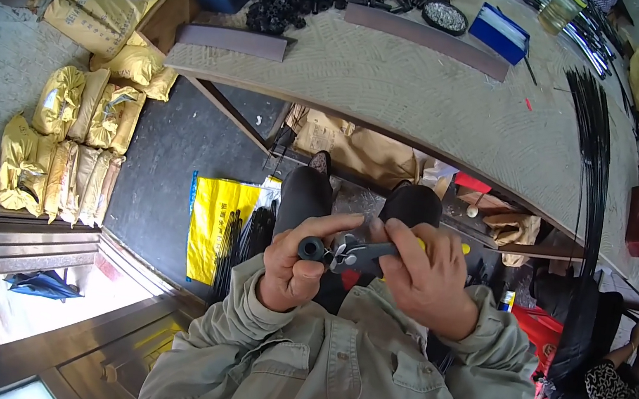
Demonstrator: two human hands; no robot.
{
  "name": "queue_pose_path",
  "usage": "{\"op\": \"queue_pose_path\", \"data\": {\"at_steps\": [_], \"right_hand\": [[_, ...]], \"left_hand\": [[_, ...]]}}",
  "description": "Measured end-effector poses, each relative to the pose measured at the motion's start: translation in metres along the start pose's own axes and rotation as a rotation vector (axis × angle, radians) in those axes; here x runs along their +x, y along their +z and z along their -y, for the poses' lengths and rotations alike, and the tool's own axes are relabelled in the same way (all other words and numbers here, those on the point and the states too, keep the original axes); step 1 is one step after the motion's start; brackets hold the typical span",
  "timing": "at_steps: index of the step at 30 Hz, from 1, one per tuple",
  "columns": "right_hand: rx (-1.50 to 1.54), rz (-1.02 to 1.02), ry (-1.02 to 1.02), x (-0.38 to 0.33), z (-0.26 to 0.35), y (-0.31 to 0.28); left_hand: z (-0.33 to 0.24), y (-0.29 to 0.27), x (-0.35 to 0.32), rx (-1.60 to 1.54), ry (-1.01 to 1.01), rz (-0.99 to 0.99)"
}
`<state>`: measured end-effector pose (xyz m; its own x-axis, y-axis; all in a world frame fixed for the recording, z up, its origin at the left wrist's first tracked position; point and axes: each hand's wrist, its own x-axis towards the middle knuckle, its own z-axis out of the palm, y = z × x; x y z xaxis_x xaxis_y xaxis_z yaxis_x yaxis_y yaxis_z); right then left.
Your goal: Assembling and bundling thin black rods with plastic components using pliers.
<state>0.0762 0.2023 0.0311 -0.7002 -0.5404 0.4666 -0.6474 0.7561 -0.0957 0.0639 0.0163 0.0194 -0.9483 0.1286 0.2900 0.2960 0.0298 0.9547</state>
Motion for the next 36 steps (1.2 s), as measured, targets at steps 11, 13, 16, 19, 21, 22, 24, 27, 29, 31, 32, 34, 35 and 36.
{"op": "queue_pose_path", "data": {"at_steps": [11, 13, 16, 19, 21, 22, 24, 27, 29, 31, 32, 34, 35, 36], "right_hand": [[0.872, 0.840, 0.039, 0.025, -0.055, -0.064], [0.714, 0.652, 0.032, 0.020, -0.047, -0.061], [0.508, 0.366, -0.003, 0.012, -0.036, -0.057], [0.502, 0.445, 0.031, -0.004, -0.035, -0.064], [0.501, 0.492, 0.052, -0.011, -0.043, -0.060], [0.823, 0.709, 0.116, -0.012, -0.055, -0.051], [1.477, 1.127, 0.248, -0.005, -0.069, -0.039], [0.785, 0.634, 0.156, -0.006, -0.049, -0.059], [0.451, 0.381, 0.099, -0.007, -0.040, -0.061], [0.271, 0.322, 0.083, -0.018, -0.034, -0.052], [0.182, 0.297, 0.075, -0.023, -0.034, -0.052], [0.534, 0.582, 0.141, -0.022, -0.054, -0.055], [0.888, 0.853, 0.203, -0.020, -0.067, -0.055], [1.246, 1.117, 0.263, -0.020, -0.071, -0.056]], "left_hand": [[0.016, -0.023, 0.015, -0.253, 0.237, 0.664], [0.019, -0.022, 0.019, -0.243, 0.268, 0.693], [0.019, -0.021, 0.008, -0.062, 0.341, 0.423], [0.014, -0.018, 0.010, -0.123, 0.264, 0.515], [0.016, -0.018, 0.014, -0.160, 0.219, 0.559], [0.019, -0.018, 0.020, -0.184, 0.234, 0.638], [0.023, -0.017, 0.026, -0.227, 0.266, 0.791], [0.025, -0.016, 0.010, -0.216, 0.195, 0.646], [0.025, -0.018, 0.007, -0.200, 0.157, 0.567], [0.024, -0.019, 0.008, -0.211, 0.094, 0.551], [0.023, -0.017, 0.008, -0.220, 0.059, 0.541], [0.019, -0.013, 0.016, -0.228, 0.125, 0.601], [0.017, -0.011, 0.021, -0.231, 0.199, 0.661], [0.016, -0.011, 0.022, -0.233, 0.275, 0.719]]}}
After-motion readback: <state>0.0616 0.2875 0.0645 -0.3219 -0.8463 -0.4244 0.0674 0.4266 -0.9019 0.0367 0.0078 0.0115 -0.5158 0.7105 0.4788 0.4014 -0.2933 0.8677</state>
